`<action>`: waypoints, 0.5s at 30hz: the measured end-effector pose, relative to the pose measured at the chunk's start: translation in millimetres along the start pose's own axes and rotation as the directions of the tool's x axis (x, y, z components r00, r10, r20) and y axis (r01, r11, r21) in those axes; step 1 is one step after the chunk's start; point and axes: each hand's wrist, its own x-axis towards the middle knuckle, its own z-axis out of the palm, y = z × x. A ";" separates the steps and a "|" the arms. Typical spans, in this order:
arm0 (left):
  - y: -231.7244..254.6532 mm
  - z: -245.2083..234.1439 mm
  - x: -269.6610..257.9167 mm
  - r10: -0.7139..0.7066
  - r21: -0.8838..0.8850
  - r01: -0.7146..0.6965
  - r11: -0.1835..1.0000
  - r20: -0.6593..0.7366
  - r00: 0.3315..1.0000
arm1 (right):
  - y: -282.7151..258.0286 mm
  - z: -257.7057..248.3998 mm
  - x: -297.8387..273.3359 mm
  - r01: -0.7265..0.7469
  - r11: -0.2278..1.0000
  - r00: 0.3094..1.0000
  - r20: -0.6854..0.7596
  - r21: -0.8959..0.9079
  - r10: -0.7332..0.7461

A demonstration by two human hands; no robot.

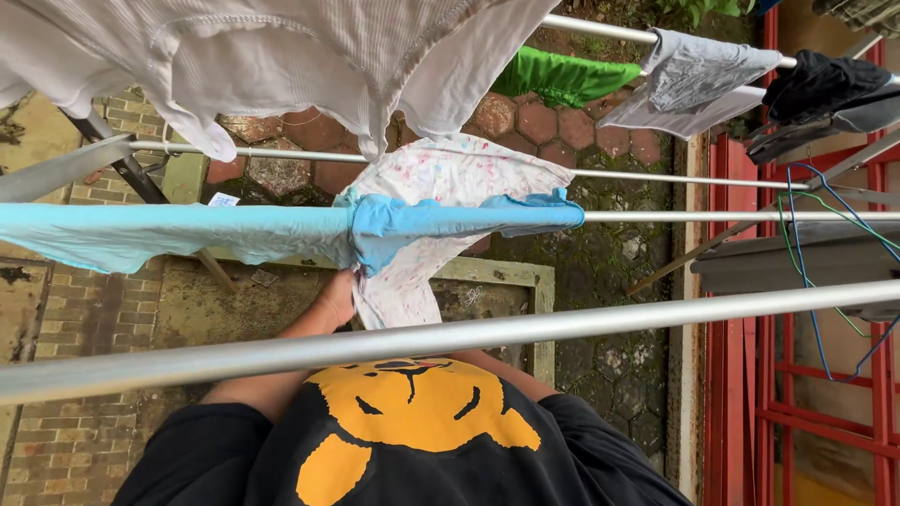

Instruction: The person is hanging wet clothes on a drying rack and a wall in an outdoor setting.

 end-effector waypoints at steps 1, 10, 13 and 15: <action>-12.4 3.0 -16.8 -0.174 0.007 0.174 0.985 0.010 0.985 | 7.3 -1.6 2.6 0.014 1.000 1.000 0.025 -0.014 -0.014; -116.4 -47.3 -89.5 0.112 0.996 -0.040 -0.079 0.049 0.993 | -46.2 -73.9 33.2 0.251 0.912 0.968 0.071 -0.323 -0.241; -131.3 20.6 -134.6 0.139 0.971 -0.093 -0.218 0.126 0.982 | -121.0 -104.3 9.3 0.477 0.824 0.870 0.302 -0.306 -0.390; -143.9 48.1 -160.3 0.115 0.986 -0.121 -0.115 0.134 0.984 | -113.0 -85.1 -5.9 0.569 0.765 0.762 0.542 -0.301 -0.354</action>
